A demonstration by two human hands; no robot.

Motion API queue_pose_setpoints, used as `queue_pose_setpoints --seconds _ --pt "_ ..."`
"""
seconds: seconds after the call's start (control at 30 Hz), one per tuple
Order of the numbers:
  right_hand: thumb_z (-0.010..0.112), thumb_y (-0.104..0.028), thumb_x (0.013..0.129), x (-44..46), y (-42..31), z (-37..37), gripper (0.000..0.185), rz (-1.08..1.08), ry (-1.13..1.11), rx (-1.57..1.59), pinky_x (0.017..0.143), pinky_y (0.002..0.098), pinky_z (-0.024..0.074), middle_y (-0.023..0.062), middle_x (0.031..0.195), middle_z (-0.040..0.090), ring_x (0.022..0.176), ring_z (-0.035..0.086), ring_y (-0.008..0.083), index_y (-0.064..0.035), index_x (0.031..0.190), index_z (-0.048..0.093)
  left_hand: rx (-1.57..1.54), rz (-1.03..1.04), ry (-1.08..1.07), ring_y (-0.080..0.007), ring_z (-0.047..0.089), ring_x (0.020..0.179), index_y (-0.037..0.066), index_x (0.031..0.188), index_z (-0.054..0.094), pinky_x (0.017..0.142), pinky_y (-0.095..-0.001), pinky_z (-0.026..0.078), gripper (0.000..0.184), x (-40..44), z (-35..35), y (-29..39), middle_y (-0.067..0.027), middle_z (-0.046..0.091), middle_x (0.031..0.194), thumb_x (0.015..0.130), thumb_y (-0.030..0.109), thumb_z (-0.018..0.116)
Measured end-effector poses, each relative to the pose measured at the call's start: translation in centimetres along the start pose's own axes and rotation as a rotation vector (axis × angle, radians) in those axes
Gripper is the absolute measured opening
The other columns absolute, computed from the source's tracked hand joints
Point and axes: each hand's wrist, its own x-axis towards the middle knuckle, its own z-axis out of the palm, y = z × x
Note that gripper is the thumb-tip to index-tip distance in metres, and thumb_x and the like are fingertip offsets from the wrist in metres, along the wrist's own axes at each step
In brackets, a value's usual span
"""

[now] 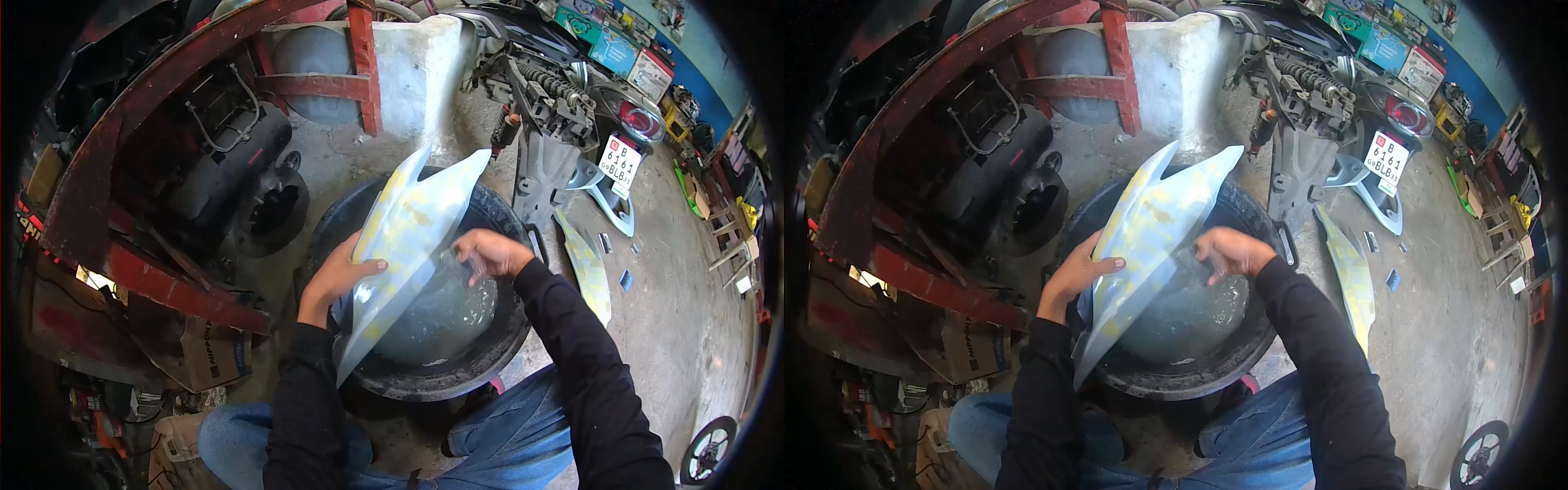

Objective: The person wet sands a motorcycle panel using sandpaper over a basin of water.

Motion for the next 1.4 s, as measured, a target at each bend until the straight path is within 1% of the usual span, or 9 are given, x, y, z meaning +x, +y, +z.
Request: queue_pose_setpoints --seconds 0.1,0.2,0.23,0.3,0.4,0.63,0.93,1.03,1.4 --pt "0.062 -0.005 0.084 0.1 -3.1 5.0 0.036 -0.147 0.011 0.043 0.068 0.0428 0.0593 0.0023 0.103 0.065 0.071 0.061 0.016 -0.0069 0.119 0.071 -0.065 -0.051 -0.061 -0.0173 0.056 0.125 0.003 0.152 0.046 0.11 -0.0334 0.041 0.07 -0.3 -1.5 0.4 -0.0088 0.062 0.137 0.09 0.013 0.077" --pt "0.056 -0.003 0.084 0.3 -2.1 6.9 0.024 -0.826 0.334 -0.665 0.081 0.0397 0.0555 0.0185 0.094 0.072 0.085 0.071 0.0272 0.0041 0.102 0.071 -0.035 -0.027 -0.116 -0.018 0.059 0.119 0.001 0.145 0.052 0.105 -0.033 0.044 0.061 -0.1 1.8 -0.6 -0.0096 0.065 0.129 0.092 0.019 0.076" --pt "0.059 -0.004 0.084 -0.6 -1.9 7.5 0.027 -0.963 0.323 -0.873 0.088 0.0424 0.0548 0.0211 0.106 0.071 0.099 0.07 0.0348 0.0023 0.108 0.071 -0.037 -0.025 -0.118 -0.018 0.059 0.119 0.001 0.145 0.052 0.105 -0.033 0.044 0.061 -0.1 2.1 -0.9 -0.0096 0.065 0.129 0.092 0.019 0.076" --pt "0.064 -0.006 0.084 -0.6 0.0 8.4 0.031 -1.119 0.295 -1.186 0.099 0.0422 0.0518 0.0167 0.116 0.07 0.113 0.066 0.0349 -0.0015 0.114 0.071 -0.027 -0.058 -0.119 -0.0178 0.059 0.119 0.001 0.143 0.053 0.105 -0.0325 0.044 0.058 0.0 2.0 -1.1 -0.0101 0.065 0.129 0.093 0.021 0.075" --pt "0.066 -0.007 0.084 -1.0 1.6 8.4 0.036 -1.182 0.328 -1.448 0.108 0.0438 0.0474 0.0148 0.125 0.066 0.125 0.059 0.0331 -0.003 0.12 0.069 -0.074 -0.136 -0.132 -0.0181 0.059 0.117 0.001 0.142 0.054 0.104 -0.0323 0.044 0.057 0.0 1.8 -1.1 -0.011 0.065 0.129 0.094 0.022 0.074" --pt "0.068 -0.01 0.084 -0.6 2.7 8.2 0.037 -1.059 0.491 -1.396 0.112 0.0458 0.0438 0.0171 0.127 0.064 0.128 0.057 0.0354 -0.0009 0.12 0.068 0.034 -0.21 -0.136 -0.017 0.058 0.118 0.002 0.142 0.052 0.104 -0.032 0.043 0.059 0.2 2.2 -0.7 -0.0097 0.064 0.128 0.093 0.025 0.074" --pt "0.06 -0.01 0.091 0.8 3.6 7.4 0.038 -1.047 0.526 -1.388 0.118 0.0471 0.0389 0.0218 0.135 0.062 0.134 0.054 0.0374 0.0016 0.127 0.065 0.116 -0.089 -0.06 -0.0218 0.064 0.113 -0.002 0.134 0.056 0.102 -0.0338 0.047 0.082 0.3 3.3 -1.6 -0.014 0.069 0.122 0.066 0.022 0.096" --pt "0.06 -0.01 0.093 -0.2 4.2 8.3 0.038 -1.057 0.412 -1.397 0.12 0.0473 0.0372 0.0234 0.141 0.059 0.137 0.053 0.0375 0.0014 0.129 0.065 0.028 -0.047 -0.059 -0.0226 0.065 0.112 -0.002 0.133 0.056 0.101 -0.0339 0.047 0.083 0.6 3.4 -2.3 -0.0146 0.069 0.12 0.065 0.023 0.096" --pt "0.061 -0.015 0.096 0.0 3.5 6.3 0.039 -0.923 0.63 -1.434 0.119 0.0469 0.0368 0.0225 0.14 0.061 0.136 0.053 0.0373 0.0015 0.131 0.065 0.099 -0.094 -0.07 -0.0231 0.064 0.113 -0.002 0.133 0.057 0.102 -0.0343 0.047 0.081 0.6 3.7 -2.0 -0.0148 0.069 0.121 0.066 0.022 0.096"
